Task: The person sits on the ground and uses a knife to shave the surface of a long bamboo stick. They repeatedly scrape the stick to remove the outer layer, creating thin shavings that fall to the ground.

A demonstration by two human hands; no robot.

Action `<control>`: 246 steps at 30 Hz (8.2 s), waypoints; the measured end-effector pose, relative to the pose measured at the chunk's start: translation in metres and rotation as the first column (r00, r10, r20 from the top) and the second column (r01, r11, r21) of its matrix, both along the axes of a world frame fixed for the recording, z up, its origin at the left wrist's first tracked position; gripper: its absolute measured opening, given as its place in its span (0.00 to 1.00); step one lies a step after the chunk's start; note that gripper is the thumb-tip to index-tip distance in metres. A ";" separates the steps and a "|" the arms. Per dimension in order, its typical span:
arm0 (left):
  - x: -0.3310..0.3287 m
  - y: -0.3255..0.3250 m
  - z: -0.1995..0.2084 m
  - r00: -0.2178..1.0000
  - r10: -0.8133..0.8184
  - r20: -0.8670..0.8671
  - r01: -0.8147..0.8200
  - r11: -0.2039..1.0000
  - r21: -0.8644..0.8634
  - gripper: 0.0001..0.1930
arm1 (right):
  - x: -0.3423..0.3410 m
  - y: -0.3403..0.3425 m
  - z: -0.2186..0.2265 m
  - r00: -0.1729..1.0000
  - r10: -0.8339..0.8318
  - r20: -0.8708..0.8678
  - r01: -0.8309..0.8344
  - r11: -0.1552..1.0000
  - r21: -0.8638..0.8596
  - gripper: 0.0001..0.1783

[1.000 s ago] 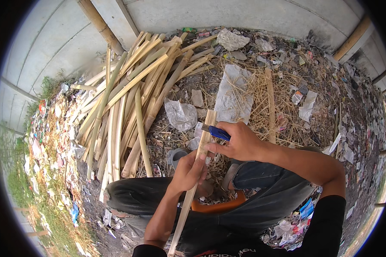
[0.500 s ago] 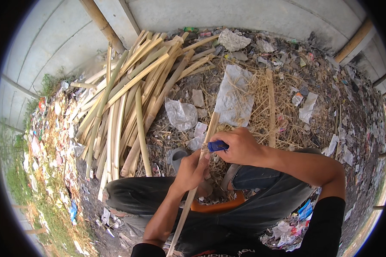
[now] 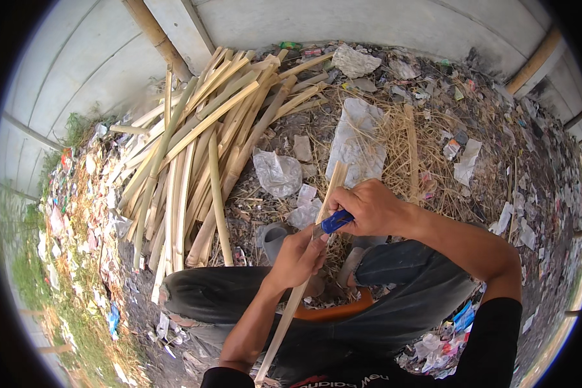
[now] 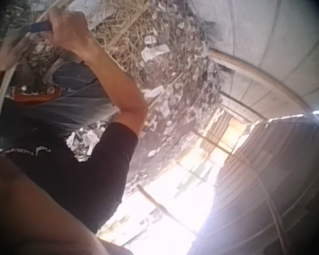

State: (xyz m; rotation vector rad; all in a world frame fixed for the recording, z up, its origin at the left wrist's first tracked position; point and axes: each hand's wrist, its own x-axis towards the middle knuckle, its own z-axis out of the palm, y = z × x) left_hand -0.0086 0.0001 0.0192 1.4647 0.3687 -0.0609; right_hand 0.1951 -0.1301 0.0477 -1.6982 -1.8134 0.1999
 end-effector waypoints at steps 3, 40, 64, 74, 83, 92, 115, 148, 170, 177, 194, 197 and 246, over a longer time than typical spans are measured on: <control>-0.003 0.001 -0.005 1.000 0.019 0.020 -0.018 0.998 -0.056 0.16 | 0.012 -0.002 -0.002 0.967 -0.215 -0.135 0.222 0.974 0.036 0.18; -0.006 -0.001 -0.008 0.993 0.120 -0.004 -0.118 0.975 -0.188 0.21 | 0.036 -0.007 0.032 0.766 -0.550 -0.333 0.417 0.819 -0.394 0.35; -0.010 -0.002 0.000 0.979 0.203 -0.016 -0.203 0.970 -0.135 0.23 | 0.016 0.000 0.018 0.873 -0.486 0.039 0.476 0.834 -0.278 0.34; -0.009 0.000 -0.010 0.976 0.217 0.026 -0.215 0.974 -0.072 0.20 | -0.015 -0.005 0.021 0.953 -0.290 0.092 0.304 0.888 -0.344 0.35; -0.009 -0.002 -0.008 0.974 0.225 0.012 -0.224 0.973 -0.048 0.20 | 0.006 0.002 0.018 0.909 -0.389 0.152 0.417 0.842 -0.342 0.36; -0.012 0.001 -0.012 0.976 0.217 0.009 -0.216 0.974 -0.067 0.16 | 0.015 0.004 0.028 0.908 -0.410 0.092 0.413 0.829 -0.378 0.37; -0.005 -0.015 -0.015 0.939 0.321 0.127 -0.325 0.946 0.015 0.30 | 0.001 0.010 -0.010 0.641 -0.378 -0.668 0.183 0.920 -0.346 0.23; -0.014 -0.011 -0.009 0.977 0.170 0.125 -0.167 0.985 -0.032 0.33 | 0.025 -0.006 0.035 0.854 -0.510 -0.104 0.447 0.821 -0.355 0.30; -0.015 -0.008 -0.008 0.974 0.197 0.110 -0.188 0.978 -0.091 0.32 | 0.015 -0.003 0.024 0.902 -0.412 -0.126 0.345 0.866 -0.362 0.34; -0.016 -0.004 -0.015 0.967 0.208 0.150 -0.206 0.978 -0.026 0.31 | 0.010 0.000 0.030 0.897 -0.417 -0.148 0.329 0.853 -0.406 0.35; -0.012 -0.010 -0.009 0.979 0.176 0.107 -0.160 0.977 -0.141 0.32 | 0.021 -0.001 0.020 0.782 -0.446 -0.437 0.152 0.815 -0.560 0.39; -0.012 -0.009 -0.007 0.980 0.175 0.097 -0.160 0.977 -0.140 0.32 | 0.027 0.000 0.023 0.770 -0.436 -0.465 0.070 0.783 -0.619 0.39; -0.011 -0.007 -0.007 0.981 0.173 0.087 -0.162 0.980 -0.115 0.32 | 0.005 -0.004 0.013 0.908 -0.371 -0.193 0.246 0.847 -0.471 0.43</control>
